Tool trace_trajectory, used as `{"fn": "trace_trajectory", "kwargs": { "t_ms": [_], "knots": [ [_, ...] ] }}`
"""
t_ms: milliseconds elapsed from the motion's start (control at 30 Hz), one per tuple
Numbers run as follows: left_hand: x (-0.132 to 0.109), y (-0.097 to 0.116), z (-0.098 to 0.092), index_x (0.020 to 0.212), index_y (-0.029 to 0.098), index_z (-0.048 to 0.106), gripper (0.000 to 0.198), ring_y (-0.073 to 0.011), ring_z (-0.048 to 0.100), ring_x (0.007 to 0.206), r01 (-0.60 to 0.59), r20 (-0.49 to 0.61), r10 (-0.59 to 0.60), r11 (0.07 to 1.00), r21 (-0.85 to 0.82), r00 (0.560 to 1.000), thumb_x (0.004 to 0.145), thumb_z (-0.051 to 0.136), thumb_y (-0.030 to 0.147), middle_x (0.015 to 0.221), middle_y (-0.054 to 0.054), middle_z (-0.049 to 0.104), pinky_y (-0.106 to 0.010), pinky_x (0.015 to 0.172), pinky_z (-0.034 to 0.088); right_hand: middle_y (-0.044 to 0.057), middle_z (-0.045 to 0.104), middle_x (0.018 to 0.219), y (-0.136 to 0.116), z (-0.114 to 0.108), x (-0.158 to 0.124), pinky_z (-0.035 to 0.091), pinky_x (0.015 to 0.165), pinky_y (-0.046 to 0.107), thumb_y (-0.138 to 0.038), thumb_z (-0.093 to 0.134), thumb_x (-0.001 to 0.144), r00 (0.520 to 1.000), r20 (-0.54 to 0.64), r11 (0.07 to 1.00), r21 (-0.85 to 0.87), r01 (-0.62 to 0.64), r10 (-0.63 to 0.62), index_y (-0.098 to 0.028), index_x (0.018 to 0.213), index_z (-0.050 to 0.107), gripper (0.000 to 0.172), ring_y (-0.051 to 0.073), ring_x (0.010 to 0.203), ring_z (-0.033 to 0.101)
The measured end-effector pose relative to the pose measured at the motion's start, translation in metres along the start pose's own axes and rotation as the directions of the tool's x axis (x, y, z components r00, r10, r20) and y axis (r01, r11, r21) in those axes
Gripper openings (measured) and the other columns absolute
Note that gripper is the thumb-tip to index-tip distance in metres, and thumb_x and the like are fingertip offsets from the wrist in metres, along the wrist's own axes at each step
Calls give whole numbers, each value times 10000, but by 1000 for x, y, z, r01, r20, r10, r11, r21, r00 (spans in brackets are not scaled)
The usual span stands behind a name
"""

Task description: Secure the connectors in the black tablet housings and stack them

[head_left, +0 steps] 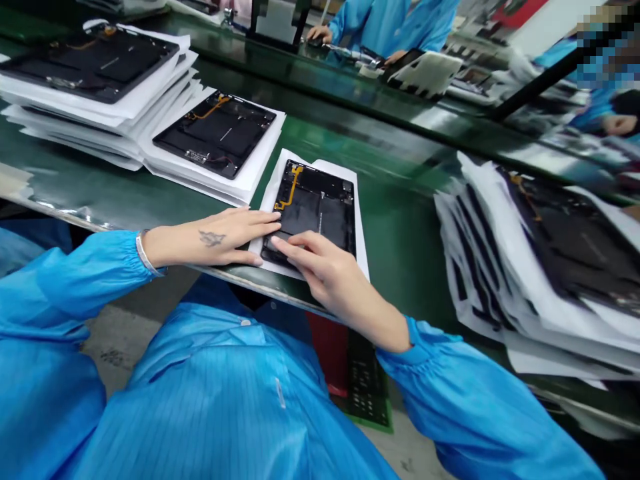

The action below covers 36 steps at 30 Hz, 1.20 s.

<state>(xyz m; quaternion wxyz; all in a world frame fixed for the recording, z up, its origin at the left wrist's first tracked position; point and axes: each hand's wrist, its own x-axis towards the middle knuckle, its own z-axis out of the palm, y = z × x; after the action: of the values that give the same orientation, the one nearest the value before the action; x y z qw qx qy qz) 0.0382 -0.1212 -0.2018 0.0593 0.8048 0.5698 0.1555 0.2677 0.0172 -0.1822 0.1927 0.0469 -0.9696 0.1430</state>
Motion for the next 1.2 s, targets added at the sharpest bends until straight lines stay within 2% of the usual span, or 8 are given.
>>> {"fn": "trace_trajectory", "kwargs": {
  "t_ms": [167, 300, 533, 733, 867, 1100, 1167, 1200],
  "knots": [
    [-4, 10, 0, 1581, 144, 272, 655, -207, 261, 1544, 19, -19, -19, 1000, 0, 1000, 1052, 432, 496, 1652, -122, 290, -397, 1284, 200, 81, 727, 1042, -6, 10, 1, 574, 770, 284, -108, 523, 997, 994, -95, 999, -26, -48, 45, -188, 1190, 664, 252, 177, 913, 687],
    [-4, 11, 4, 1579, 138, 268, 661, -206, 249, 1548, 22, -30, -22, 1000, -12, 999, 1053, 419, 508, 1658, -119, 276, -403, 1290, 186, 96, 717, 1088, -9, 14, 5, 563, 767, 273, -91, 503, 998, 996, -59, 994, -87, -68, 63, -176, 1208, 657, 274, 180, 956, 688],
    [-2, 11, 13, 1571, 117, 275, 641, -213, 248, 1548, 9, -75, -6, 999, 31, 997, 1062, 401, 486, 1652, -130, 287, -412, 1290, 179, 69, 718, 985, -12, 15, 9, 538, 689, 235, -139, 536, 1005, 992, -76, 989, -94, -110, 103, -191, 1049, 693, 172, 145, 858, 689],
    [-5, 12, 18, 1577, 126, 263, 619, -209, 236, 1553, -12, -134, 15, 1000, 21, 991, 1072, 365, 471, 1654, -118, 288, -410, 1295, 163, 78, 711, 1034, -14, 13, 9, 556, 731, 251, -135, 507, 1007, 989, -26, 985, -85, -149, 148, -208, 1106, 684, 215, 162, 905, 694],
    [-4, 10, 25, 1589, 155, 241, 633, -215, 225, 1557, -15, -156, 14, 1000, -10, 988, 1066, 361, 490, 1660, -106, 272, -429, 1299, 151, 87, 702, 1053, -14, 8, 9, 544, 711, 267, -127, 490, 1002, 986, 61, 984, -98, -151, 157, -201, 1131, 665, 230, 176, 907, 684],
    [0, 19, 16, 1507, 63, 384, 566, -297, 325, 1515, 15, -96, -13, 1000, 19, 995, 1080, 320, 429, 1608, -198, 353, -496, 1257, 239, 128, 732, 1037, -10, -2, 19, 516, 624, 295, -42, 420, 953, 982, 186, 950, -311, 32, 28, -134, 1099, 666, 300, 204, 842, 674],
    [-1, 20, 13, 1527, 75, 350, 564, -286, 292, 1530, 16, -87, -12, 999, 35, 996, 1084, 309, 422, 1630, -183, 313, -491, 1263, 228, 122, 731, 1054, -9, -1, 19, 536, 645, 288, -47, 444, 958, 985, 163, 975, -223, -15, 53, -138, 1102, 672, 285, 200, 870, 688],
    [-2, 20, 13, 1542, 89, 324, 564, -279, 273, 1538, 9, -85, -6, 999, 40, 996, 1085, 306, 418, 1643, -171, 289, -490, 1267, 220, 112, 731, 1055, -9, 0, 18, 551, 673, 280, -58, 473, 965, 990, 111, 987, -146, -70, 86, -147, 1096, 676, 257, 191, 888, 694]
  ]
}}
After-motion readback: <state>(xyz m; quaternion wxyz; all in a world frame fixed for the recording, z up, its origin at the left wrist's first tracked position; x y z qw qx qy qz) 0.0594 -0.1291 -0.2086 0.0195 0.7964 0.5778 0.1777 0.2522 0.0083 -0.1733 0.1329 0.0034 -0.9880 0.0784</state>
